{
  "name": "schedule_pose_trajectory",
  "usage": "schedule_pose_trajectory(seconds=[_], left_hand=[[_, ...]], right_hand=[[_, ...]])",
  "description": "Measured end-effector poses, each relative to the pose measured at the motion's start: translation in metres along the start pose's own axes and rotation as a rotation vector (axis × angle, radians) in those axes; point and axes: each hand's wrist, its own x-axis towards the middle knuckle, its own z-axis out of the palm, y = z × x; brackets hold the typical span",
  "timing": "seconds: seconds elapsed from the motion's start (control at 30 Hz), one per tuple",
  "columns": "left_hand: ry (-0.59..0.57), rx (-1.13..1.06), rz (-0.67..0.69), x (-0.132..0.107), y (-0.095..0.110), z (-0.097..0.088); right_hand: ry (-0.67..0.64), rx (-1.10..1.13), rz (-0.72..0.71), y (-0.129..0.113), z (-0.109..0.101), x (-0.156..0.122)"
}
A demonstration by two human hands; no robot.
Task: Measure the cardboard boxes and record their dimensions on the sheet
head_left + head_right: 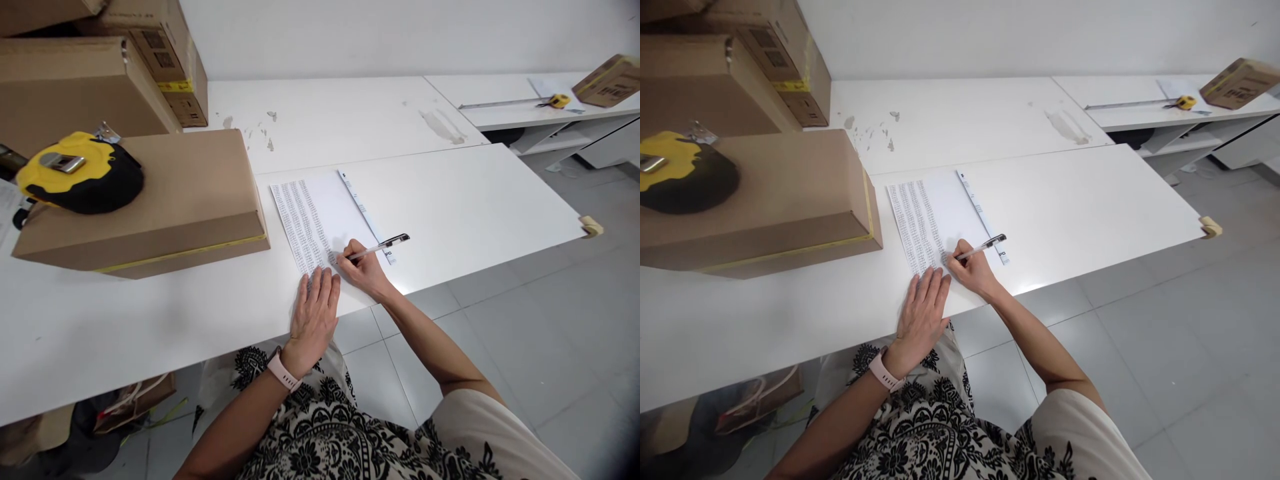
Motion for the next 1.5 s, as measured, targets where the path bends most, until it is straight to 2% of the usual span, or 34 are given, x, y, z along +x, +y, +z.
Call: schedule_pose_trajectory(seconds=[1.17,1.5], left_hand=[[-0.019,-0.010,-0.003,0.0019,0.0002,-0.0020],[0.012,-0.011,0.007,0.0009,-0.0001,-0.0018]], right_hand=[[0.027,-0.015,-0.027,0.0025,-0.0004,0.0004],[0.033,-0.017,-0.010,-0.0003,-0.0004,0.0006]])
